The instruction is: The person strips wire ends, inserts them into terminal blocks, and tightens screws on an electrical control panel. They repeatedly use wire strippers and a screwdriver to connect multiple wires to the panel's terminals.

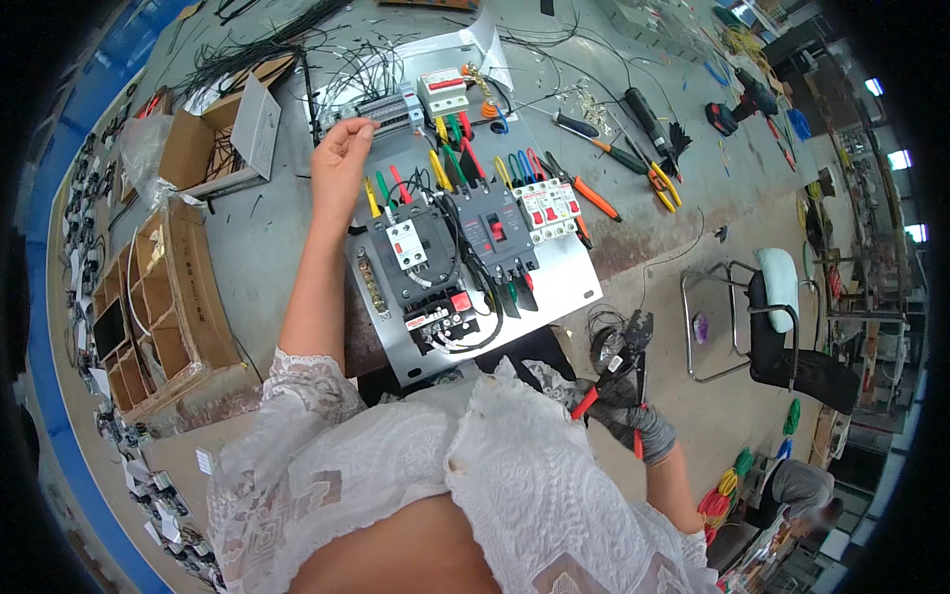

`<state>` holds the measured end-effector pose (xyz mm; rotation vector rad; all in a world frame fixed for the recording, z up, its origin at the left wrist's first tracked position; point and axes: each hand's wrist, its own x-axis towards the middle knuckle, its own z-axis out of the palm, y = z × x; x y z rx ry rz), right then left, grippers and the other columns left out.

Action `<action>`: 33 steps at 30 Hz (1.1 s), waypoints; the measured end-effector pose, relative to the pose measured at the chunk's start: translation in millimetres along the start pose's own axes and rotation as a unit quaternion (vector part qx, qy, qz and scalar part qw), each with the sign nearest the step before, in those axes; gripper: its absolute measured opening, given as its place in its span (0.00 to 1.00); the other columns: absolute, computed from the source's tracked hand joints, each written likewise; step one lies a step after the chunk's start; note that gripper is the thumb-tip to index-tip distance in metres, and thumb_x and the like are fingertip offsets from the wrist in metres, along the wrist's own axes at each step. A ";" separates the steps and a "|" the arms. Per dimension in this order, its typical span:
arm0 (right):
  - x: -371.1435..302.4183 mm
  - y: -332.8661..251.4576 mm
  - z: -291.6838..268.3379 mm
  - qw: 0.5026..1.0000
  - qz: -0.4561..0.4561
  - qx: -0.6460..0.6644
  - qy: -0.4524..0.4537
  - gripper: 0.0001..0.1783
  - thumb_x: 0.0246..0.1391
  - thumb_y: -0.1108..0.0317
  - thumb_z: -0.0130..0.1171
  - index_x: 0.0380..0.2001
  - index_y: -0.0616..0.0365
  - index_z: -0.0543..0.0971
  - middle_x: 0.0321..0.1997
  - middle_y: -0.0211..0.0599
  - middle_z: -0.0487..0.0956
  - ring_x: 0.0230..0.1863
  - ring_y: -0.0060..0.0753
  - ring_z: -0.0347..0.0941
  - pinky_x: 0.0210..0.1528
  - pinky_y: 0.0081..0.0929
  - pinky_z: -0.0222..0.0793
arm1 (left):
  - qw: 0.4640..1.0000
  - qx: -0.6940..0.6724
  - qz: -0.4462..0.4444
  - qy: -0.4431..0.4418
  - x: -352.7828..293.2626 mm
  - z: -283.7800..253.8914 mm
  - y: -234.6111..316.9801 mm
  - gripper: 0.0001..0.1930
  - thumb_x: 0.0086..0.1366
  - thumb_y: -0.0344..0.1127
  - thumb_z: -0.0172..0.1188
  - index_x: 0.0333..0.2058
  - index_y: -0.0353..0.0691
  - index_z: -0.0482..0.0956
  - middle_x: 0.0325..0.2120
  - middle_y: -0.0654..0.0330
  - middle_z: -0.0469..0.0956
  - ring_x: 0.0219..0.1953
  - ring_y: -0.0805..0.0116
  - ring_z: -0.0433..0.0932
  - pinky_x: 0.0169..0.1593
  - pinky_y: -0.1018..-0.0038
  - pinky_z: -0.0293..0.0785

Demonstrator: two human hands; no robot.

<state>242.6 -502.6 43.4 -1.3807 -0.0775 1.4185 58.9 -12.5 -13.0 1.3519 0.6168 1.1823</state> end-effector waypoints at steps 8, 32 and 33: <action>19.0 -66.9 29.6 0.905 -0.194 -0.359 0.121 0.23 0.48 0.74 0.57 0.51 0.61 0.71 0.50 0.38 0.74 0.44 0.33 0.73 0.50 0.25 0.67 | 0.999 -0.024 -0.021 0.009 3.5 -1.3 -10.2 0.05 0.65 0.28 0.54 0.36 0.35 0.77 0.19 0.77 0.66 0.21 0.90 0.57 0.24 0.86 0.51; 253.2 -193.2 259.8 0.389 -0.364 -0.846 0.012 0.37 0.42 0.63 0.59 0.57 0.66 0.65 0.55 0.58 0.69 0.59 0.54 0.63 0.63 0.40 0.56 | 0.994 -0.047 -0.062 0.074 -1.4 6.5 8.7 0.04 0.67 0.27 0.53 0.38 0.34 0.74 0.23 0.75 0.69 0.25 0.89 0.61 0.28 0.87 0.55; 252.8 -192.9 260.4 0.383 -0.372 -0.845 0.015 0.36 0.42 0.64 0.59 0.56 0.66 0.66 0.54 0.57 0.70 0.58 0.53 0.64 0.63 0.40 0.57 | 0.994 -0.050 -0.057 0.083 -0.8 7.4 7.7 0.04 0.67 0.27 0.53 0.38 0.34 0.74 0.23 0.75 0.69 0.25 0.89 0.61 0.27 0.87 0.55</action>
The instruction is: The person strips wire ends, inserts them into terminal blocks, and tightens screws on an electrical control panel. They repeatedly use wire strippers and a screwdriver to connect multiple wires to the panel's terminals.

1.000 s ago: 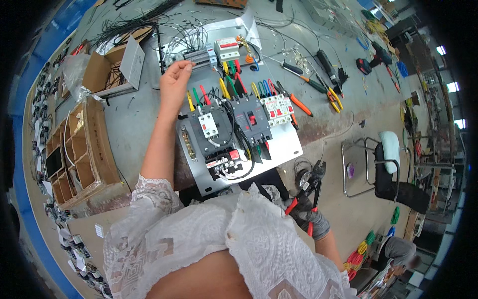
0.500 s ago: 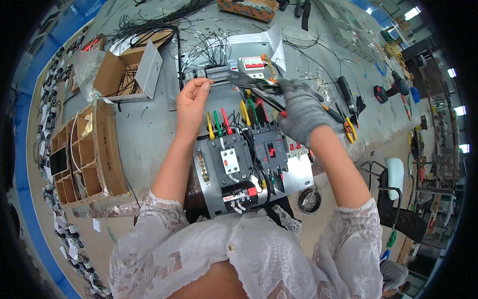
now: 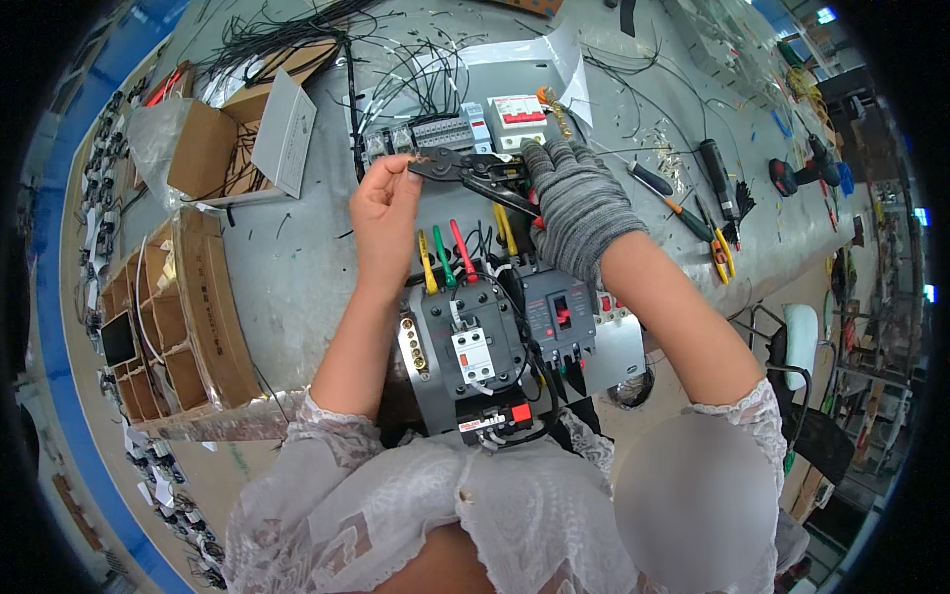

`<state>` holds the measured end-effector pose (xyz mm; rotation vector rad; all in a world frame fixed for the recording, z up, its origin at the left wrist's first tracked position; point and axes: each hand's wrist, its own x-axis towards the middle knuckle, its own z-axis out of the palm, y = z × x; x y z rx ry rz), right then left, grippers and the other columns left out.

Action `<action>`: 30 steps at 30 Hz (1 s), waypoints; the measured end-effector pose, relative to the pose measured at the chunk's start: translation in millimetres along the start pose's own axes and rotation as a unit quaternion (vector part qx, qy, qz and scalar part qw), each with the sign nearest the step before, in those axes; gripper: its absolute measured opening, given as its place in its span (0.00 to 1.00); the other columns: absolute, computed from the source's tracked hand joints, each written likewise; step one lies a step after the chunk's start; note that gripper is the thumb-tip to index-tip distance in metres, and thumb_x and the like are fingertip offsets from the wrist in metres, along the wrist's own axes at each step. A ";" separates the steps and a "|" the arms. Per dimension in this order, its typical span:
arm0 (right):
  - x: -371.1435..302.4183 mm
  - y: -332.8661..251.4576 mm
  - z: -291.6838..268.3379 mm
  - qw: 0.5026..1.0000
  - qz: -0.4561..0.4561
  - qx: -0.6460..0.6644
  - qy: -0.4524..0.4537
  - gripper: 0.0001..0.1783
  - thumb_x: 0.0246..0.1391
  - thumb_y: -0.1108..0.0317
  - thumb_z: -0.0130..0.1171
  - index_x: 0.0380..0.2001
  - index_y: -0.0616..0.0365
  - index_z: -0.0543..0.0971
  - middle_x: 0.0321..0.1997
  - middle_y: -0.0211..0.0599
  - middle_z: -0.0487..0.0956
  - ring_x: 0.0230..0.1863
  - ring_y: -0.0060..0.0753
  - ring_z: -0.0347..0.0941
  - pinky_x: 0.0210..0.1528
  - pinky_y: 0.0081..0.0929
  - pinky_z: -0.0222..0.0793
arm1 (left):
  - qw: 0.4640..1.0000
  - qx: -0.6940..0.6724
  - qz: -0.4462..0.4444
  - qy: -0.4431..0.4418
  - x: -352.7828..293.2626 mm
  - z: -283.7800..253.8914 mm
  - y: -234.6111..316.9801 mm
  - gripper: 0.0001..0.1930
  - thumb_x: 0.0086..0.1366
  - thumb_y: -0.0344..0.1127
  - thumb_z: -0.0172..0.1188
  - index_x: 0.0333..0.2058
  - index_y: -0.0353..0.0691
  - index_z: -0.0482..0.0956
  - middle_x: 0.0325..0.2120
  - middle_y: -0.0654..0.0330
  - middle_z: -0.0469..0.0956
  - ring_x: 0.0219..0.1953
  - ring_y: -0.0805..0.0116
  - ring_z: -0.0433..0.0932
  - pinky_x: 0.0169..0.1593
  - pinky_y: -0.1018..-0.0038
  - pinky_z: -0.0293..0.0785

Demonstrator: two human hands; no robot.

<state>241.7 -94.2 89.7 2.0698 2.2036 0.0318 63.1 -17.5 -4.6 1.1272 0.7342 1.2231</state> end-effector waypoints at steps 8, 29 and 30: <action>7.9 7.3 2.4 0.999 0.013 0.004 -0.030 0.24 0.45 0.71 0.56 0.49 0.59 0.71 0.44 0.51 0.75 0.47 0.51 0.72 0.51 0.41 0.68 | 1.000 -0.003 0.008 0.004 0.6 1.7 -4.0 0.04 0.67 0.27 0.53 0.38 0.34 0.74 0.24 0.74 0.71 0.24 0.90 0.61 0.27 0.87 0.55; 26.7 18.6 18.2 0.985 0.052 0.101 -0.132 0.24 0.48 0.69 0.61 0.51 0.53 0.74 0.34 0.45 0.79 0.31 0.38 0.76 0.37 0.31 0.74 | 0.999 -0.018 -0.026 0.019 -3.6 -1.9 -1.4 0.04 0.66 0.26 0.53 0.39 0.34 0.73 0.27 0.71 0.73 0.26 0.89 0.64 0.28 0.88 0.57; 26.7 22.5 19.5 0.990 0.026 0.078 -0.114 0.28 0.46 0.68 0.61 0.54 0.53 0.71 0.39 0.46 0.78 0.37 0.41 0.76 0.41 0.33 0.73 | 0.999 -0.020 -0.026 0.028 -3.4 -2.3 -1.2 0.04 0.66 0.25 0.53 0.39 0.34 0.73 0.27 0.71 0.74 0.26 0.89 0.64 0.28 0.88 0.57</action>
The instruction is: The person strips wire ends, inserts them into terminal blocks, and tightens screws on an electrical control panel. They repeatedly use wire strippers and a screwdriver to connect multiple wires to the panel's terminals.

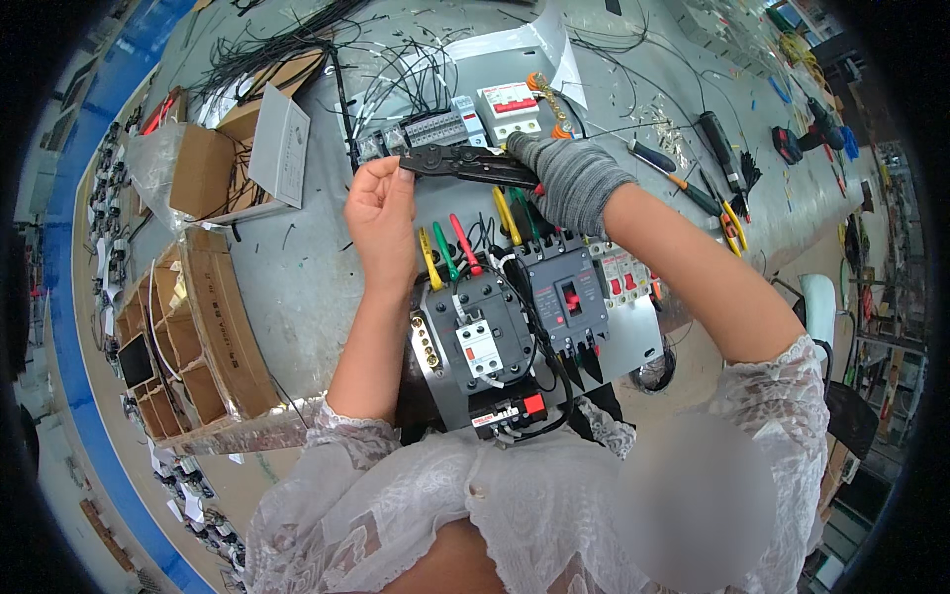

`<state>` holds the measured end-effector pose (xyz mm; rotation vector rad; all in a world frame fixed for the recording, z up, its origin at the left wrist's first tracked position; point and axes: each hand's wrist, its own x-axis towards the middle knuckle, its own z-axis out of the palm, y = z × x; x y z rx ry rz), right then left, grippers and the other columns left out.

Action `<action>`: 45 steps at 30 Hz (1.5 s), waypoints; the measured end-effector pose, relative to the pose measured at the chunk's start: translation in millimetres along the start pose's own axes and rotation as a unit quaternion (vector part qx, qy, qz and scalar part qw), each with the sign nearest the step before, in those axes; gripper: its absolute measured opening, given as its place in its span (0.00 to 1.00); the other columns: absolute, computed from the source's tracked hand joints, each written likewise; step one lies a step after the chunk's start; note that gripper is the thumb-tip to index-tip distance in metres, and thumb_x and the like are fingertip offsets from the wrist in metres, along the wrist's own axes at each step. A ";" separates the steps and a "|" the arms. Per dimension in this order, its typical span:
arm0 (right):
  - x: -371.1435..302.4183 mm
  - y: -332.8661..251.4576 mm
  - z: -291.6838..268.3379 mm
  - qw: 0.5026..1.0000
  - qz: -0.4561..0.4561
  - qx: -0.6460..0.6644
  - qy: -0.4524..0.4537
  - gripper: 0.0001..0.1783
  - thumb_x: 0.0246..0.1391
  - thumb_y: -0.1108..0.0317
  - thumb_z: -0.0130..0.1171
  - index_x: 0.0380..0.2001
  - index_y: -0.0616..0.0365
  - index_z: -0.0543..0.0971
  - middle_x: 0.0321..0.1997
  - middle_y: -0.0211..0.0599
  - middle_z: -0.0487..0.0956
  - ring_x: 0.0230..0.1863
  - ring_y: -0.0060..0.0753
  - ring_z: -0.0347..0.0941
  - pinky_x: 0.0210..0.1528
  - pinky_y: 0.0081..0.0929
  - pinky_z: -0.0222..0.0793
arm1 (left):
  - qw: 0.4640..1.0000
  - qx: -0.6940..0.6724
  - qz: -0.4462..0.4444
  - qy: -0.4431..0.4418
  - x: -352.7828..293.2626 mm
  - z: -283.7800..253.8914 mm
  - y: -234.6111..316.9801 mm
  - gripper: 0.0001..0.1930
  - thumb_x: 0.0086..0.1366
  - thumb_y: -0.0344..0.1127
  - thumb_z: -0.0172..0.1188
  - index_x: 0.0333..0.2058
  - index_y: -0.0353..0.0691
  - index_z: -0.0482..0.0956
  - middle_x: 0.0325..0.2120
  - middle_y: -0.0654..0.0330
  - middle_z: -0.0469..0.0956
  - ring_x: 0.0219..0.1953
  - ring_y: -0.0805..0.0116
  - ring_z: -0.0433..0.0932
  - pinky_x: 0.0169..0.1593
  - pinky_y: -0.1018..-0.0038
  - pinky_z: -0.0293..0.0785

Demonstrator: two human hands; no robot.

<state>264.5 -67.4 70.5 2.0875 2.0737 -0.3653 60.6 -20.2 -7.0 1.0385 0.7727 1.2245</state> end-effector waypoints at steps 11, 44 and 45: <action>52.7 13.8 -40.8 0.964 -0.190 -0.143 0.118 0.33 0.37 0.77 0.61 0.53 0.55 0.69 0.46 0.43 0.72 0.50 0.49 0.69 0.54 0.39 0.66 | 0.991 -0.122 -0.040 -0.035 8.9 -13.1 9.4 0.07 0.65 0.30 0.55 0.40 0.36 0.75 0.19 0.75 0.67 0.17 0.88 0.54 0.22 0.84 0.47; 19.6 0.8 -23.7 0.994 -0.096 0.001 0.052 0.35 0.36 0.77 0.61 0.54 0.55 0.70 0.37 0.47 0.78 0.36 0.45 0.76 0.41 0.35 0.73 | 0.998 -0.043 -0.033 -0.022 4.8 -7.6 8.5 0.03 0.66 0.28 0.52 0.37 0.37 0.73 0.23 0.74 0.70 0.22 0.90 0.59 0.25 0.87 0.53; 18.1 1.4 -19.8 0.992 -0.100 -0.014 0.072 0.34 0.36 0.78 0.61 0.54 0.56 0.70 0.37 0.47 0.78 0.36 0.45 0.76 0.40 0.35 0.73 | 0.999 -0.040 -0.029 -0.022 5.0 -6.6 8.4 0.03 0.66 0.27 0.52 0.38 0.37 0.73 0.24 0.74 0.71 0.22 0.90 0.60 0.26 0.88 0.54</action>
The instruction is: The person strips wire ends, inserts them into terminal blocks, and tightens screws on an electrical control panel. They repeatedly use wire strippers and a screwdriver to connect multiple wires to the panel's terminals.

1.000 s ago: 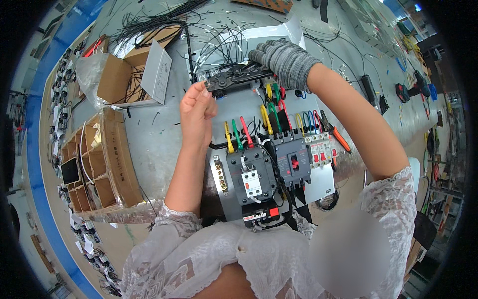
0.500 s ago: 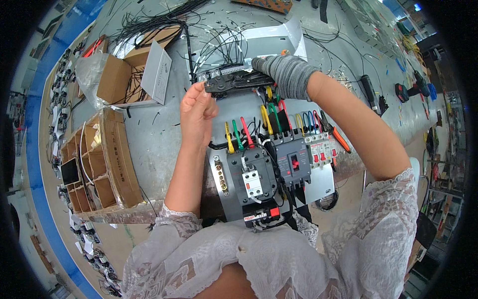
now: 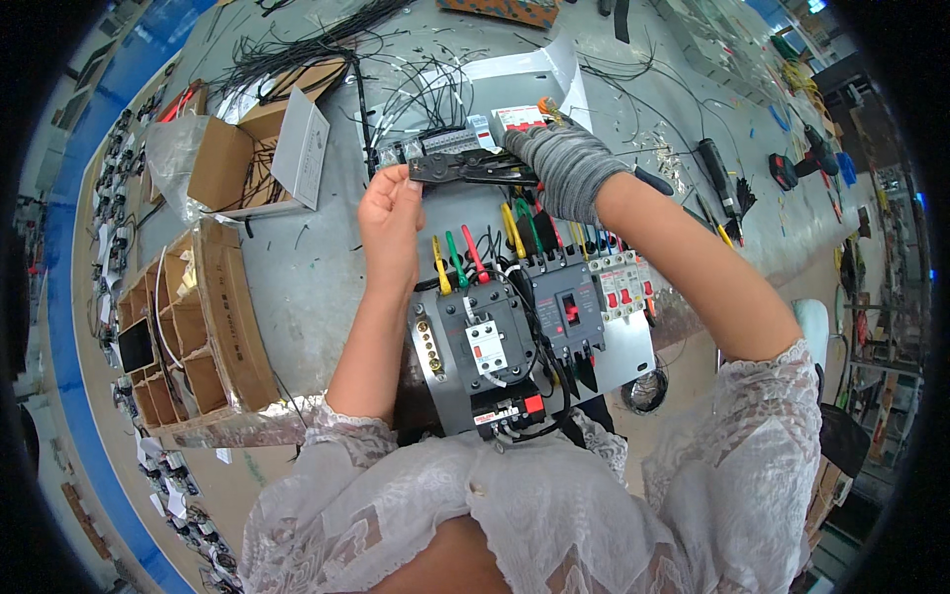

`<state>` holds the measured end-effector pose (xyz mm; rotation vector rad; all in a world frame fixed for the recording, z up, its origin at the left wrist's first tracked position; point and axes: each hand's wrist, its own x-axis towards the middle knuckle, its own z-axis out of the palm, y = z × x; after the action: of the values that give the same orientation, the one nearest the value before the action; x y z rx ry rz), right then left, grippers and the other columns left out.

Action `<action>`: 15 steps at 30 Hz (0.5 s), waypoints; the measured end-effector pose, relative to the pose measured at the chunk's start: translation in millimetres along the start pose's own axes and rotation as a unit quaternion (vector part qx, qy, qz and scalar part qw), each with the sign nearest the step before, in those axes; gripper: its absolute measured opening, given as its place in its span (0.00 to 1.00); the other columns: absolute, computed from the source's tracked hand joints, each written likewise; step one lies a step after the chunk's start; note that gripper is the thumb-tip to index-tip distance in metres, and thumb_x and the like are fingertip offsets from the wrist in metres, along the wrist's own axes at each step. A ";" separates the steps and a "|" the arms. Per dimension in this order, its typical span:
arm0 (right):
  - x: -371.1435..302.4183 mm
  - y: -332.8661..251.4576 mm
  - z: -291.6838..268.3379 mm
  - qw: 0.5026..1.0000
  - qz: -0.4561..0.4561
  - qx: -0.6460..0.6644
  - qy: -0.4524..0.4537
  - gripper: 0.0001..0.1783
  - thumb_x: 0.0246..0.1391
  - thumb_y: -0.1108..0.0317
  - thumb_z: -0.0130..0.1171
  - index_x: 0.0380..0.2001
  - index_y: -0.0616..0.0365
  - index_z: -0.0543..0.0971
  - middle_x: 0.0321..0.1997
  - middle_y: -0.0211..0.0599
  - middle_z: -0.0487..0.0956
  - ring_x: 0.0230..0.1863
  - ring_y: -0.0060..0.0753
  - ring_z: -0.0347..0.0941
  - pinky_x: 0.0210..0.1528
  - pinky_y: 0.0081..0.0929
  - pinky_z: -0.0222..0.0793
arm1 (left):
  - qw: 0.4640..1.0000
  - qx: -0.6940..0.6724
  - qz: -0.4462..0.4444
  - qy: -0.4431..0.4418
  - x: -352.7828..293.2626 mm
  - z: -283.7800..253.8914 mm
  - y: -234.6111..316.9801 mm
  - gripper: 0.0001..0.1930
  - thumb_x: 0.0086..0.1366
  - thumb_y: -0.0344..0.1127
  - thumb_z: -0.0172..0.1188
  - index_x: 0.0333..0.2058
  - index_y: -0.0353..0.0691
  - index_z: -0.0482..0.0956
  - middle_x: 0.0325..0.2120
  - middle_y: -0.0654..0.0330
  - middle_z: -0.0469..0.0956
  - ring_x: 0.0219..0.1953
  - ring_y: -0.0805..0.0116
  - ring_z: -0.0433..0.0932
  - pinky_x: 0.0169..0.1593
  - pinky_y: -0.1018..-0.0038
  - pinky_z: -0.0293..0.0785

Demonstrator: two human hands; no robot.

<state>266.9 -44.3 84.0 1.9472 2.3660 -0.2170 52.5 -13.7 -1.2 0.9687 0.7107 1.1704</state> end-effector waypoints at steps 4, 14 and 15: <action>0.4 -9.6 -10.7 0.995 0.063 0.021 -0.078 0.32 0.37 0.77 0.61 0.52 0.58 0.71 0.40 0.49 0.77 0.40 0.46 0.76 0.43 0.36 0.73 | 1.000 0.007 0.001 0.009 -3.4 4.1 3.0 0.03 0.66 0.26 0.51 0.38 0.36 0.73 0.25 0.73 0.73 0.24 0.90 0.61 0.27 0.88 0.55; -13.1 6.9 -2.8 0.989 0.107 -0.076 0.063 0.23 0.48 0.74 0.55 0.50 0.58 0.70 0.38 0.51 0.78 0.41 0.51 0.76 0.43 0.41 0.72 | 0.988 0.074 0.129 0.030 -17.6 21.5 17.2 0.11 0.70 0.33 0.47 0.45 0.34 0.71 0.20 0.73 0.63 0.20 0.87 0.56 0.23 0.85 0.51; -22.8 -3.7 -14.5 0.977 0.161 -0.051 0.129 0.16 0.55 0.71 0.53 0.48 0.58 0.73 0.32 0.48 0.79 0.34 0.48 0.76 0.39 0.37 0.72 | 0.987 0.066 0.143 0.030 -21.4 21.2 22.9 0.13 0.71 0.35 0.46 0.47 0.33 0.70 0.19 0.72 0.62 0.19 0.86 0.54 0.22 0.84 0.50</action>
<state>268.2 -64.9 101.9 2.3910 2.0963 0.1830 55.6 -37.5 28.1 1.1802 0.7198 1.4218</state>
